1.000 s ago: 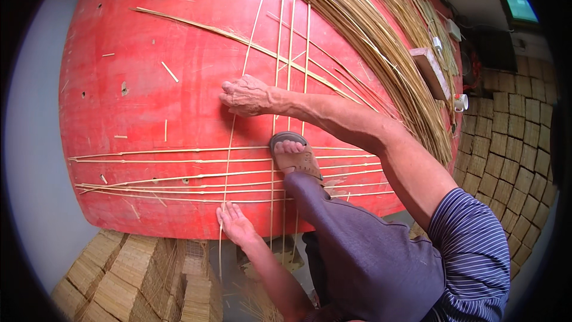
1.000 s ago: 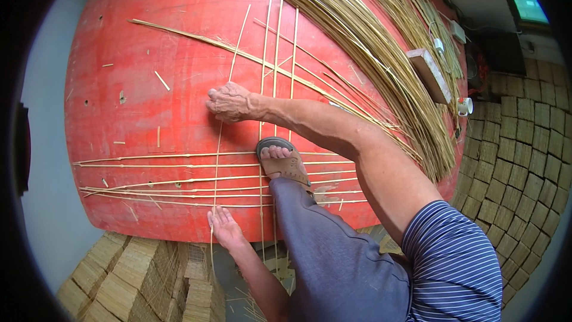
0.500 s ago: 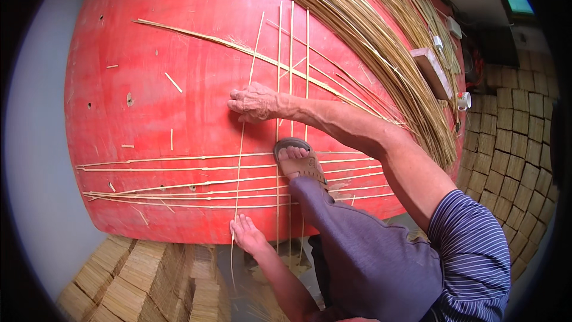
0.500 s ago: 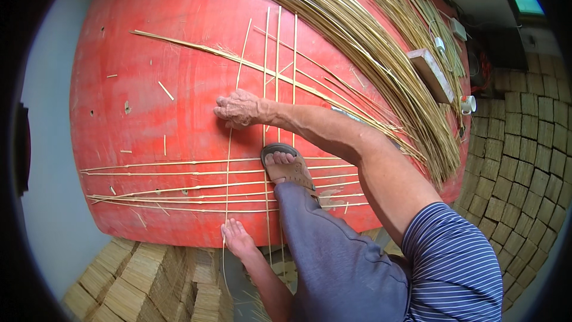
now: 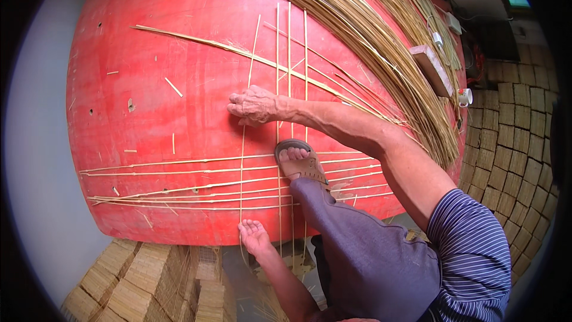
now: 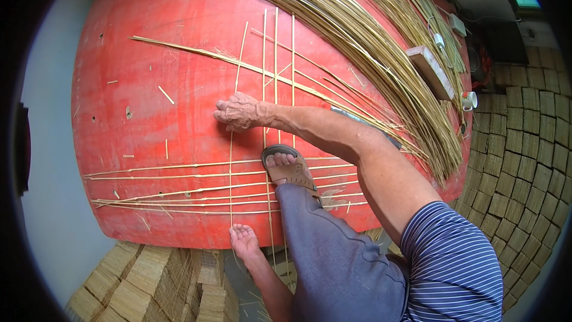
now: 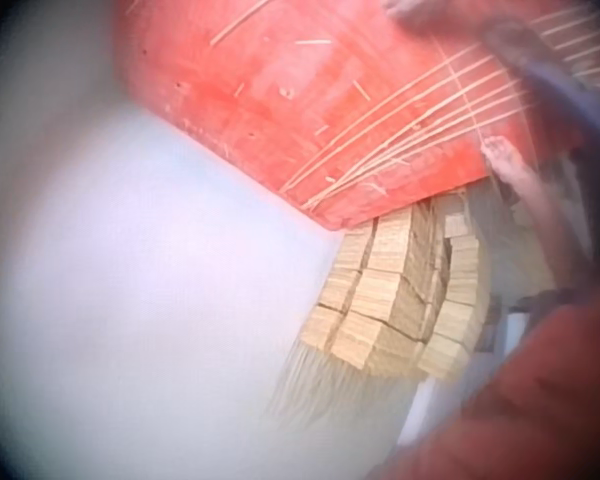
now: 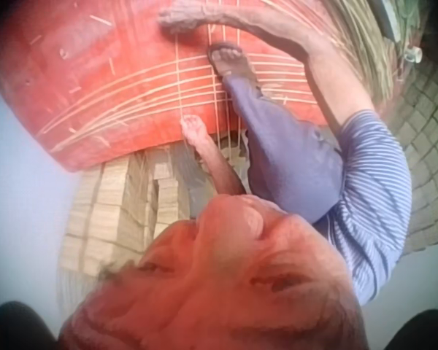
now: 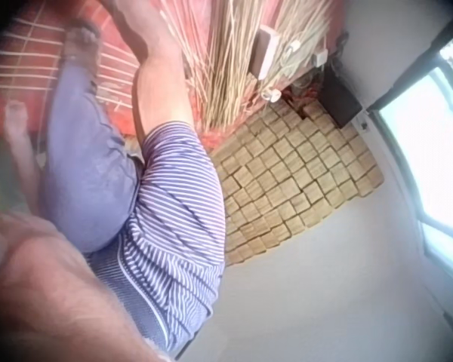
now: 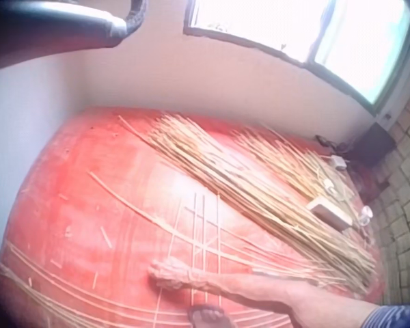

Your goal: The person weaves thin bamboo strips by hand on a red curved work surface, alternating strips over and under existing rows to form a grid pattern. The person uses their right foot to hold the work in place while manipulating the strips with both hands.

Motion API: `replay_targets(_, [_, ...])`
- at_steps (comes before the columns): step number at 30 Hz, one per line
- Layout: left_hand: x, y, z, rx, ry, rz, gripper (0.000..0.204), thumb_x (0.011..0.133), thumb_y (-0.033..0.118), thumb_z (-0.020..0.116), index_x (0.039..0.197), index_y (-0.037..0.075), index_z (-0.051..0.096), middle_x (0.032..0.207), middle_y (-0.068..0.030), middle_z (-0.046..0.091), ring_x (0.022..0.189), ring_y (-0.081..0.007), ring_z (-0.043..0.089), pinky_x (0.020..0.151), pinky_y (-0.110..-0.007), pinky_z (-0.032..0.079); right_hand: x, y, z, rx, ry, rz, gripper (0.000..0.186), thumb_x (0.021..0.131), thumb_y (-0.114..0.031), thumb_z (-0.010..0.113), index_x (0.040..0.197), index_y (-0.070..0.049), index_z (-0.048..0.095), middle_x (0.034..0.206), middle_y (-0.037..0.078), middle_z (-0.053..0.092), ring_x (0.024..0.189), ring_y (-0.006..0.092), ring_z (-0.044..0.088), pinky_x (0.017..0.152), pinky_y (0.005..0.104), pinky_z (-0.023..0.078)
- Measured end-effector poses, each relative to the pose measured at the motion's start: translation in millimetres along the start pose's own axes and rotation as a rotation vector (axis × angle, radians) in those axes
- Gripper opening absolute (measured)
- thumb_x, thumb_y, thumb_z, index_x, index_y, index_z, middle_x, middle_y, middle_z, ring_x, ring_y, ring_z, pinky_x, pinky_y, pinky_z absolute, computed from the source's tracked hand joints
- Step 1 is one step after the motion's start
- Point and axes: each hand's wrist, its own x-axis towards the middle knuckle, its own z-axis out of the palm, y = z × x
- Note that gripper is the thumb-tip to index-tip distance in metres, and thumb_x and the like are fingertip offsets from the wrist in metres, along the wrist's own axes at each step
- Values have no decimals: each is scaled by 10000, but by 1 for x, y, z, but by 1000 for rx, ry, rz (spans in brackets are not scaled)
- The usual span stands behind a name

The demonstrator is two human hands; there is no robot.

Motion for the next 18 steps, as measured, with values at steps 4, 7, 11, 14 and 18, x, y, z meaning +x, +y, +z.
replay_targets(4, [0,0,-3,11,-18,45,193,989,222,631,1110,73,613,1069,-51,671,955,-200,626,856,-375,497,2,-1,-1,16,-7,-15,429,750,-334,789,991,-79,540,976,156,568,824,377,639,656,482,493])
replay_targets(7, [-3,-5,-1,10,-44,104,212,992,218,625,1132,63,591,1062,-66,659,955,-209,618,857,-380,492,1,-1,-2,27,-7,-33,438,745,-332,795,971,-72,524,964,157,554,819,380,630,642,485,486])
replay_targets(11, [-7,-8,4,24,-13,133,218,983,222,647,1100,44,602,1048,-73,682,921,-232,654,844,-396,521,1,1,1,20,-15,-36,435,749,-364,792,1000,-90,564,987,143,596,816,375,653,669,479,500])
replay_targets(14, [-2,-1,-2,64,4,76,251,982,271,659,1085,53,590,1030,-67,669,886,-226,646,805,-389,530,5,-1,2,-3,2,-50,448,745,-375,797,999,-88,565,984,141,597,809,371,654,675,479,501])
replay_targets(18, [-39,-4,30,500,92,163,288,972,278,671,1099,37,579,1016,-94,648,863,-230,640,728,-350,543,-4,-5,-5,-81,-52,10,381,786,-345,755,999,-89,571,973,149,594,819,353,665,651,461,518])
